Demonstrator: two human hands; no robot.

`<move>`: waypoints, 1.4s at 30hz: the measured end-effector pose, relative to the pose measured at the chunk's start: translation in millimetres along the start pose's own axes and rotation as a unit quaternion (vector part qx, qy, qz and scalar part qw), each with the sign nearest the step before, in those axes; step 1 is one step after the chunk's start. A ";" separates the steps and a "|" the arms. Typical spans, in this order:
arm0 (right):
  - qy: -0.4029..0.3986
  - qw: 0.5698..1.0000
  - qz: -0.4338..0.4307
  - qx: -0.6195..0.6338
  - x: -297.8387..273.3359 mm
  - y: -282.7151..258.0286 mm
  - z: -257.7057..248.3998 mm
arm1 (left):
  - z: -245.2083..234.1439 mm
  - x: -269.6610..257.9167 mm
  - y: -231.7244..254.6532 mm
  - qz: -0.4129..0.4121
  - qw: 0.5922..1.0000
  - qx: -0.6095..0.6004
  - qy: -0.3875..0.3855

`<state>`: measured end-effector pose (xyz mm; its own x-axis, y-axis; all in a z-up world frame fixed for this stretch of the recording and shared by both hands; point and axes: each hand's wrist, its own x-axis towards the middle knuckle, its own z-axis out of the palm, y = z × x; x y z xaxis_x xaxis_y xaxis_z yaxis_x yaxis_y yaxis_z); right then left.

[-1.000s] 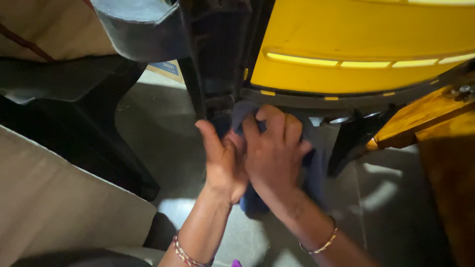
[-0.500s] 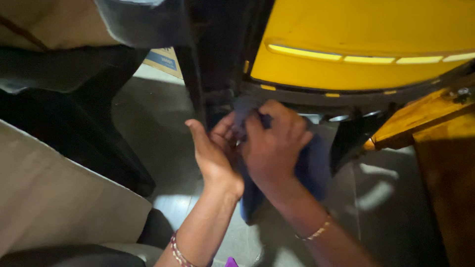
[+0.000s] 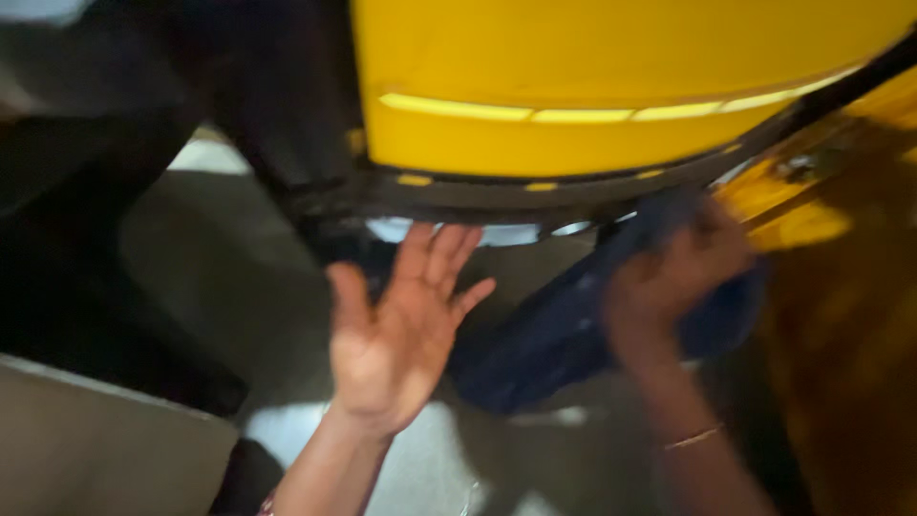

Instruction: The person wipes the black metal frame of a yellow plastic chair using a blue cloth. They clean the vertical supports, the armrests, and the decorative circular patterns on the backrest. The person moves the cloth around the contours of the chair to remove dust or dirt.

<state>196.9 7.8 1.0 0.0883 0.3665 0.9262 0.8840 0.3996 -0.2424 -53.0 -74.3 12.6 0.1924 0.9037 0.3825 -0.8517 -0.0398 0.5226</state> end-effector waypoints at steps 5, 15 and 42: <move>-0.057 0.974 -0.217 0.022 -19.5 -28.8 17.8 | 5.2 -2.2 -4.5 -0.030 0.999 0.009 0.034; 0.030 0.997 -0.051 -0.054 49.3 166.4 30.2 | 16.3 42.4 -50.1 0.032 0.980 0.104 0.168; -0.126 0.988 -0.012 -0.088 -7.0 175.9 63.5 | 30.5 37.4 -19.3 0.186 0.394 0.898 0.053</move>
<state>322.6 128.8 -66.5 -0.0311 0.5647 0.8247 0.9526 0.2665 -0.1466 -14.5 -52.7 40.0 0.1145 0.7022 0.7028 0.9271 -0.3296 0.1783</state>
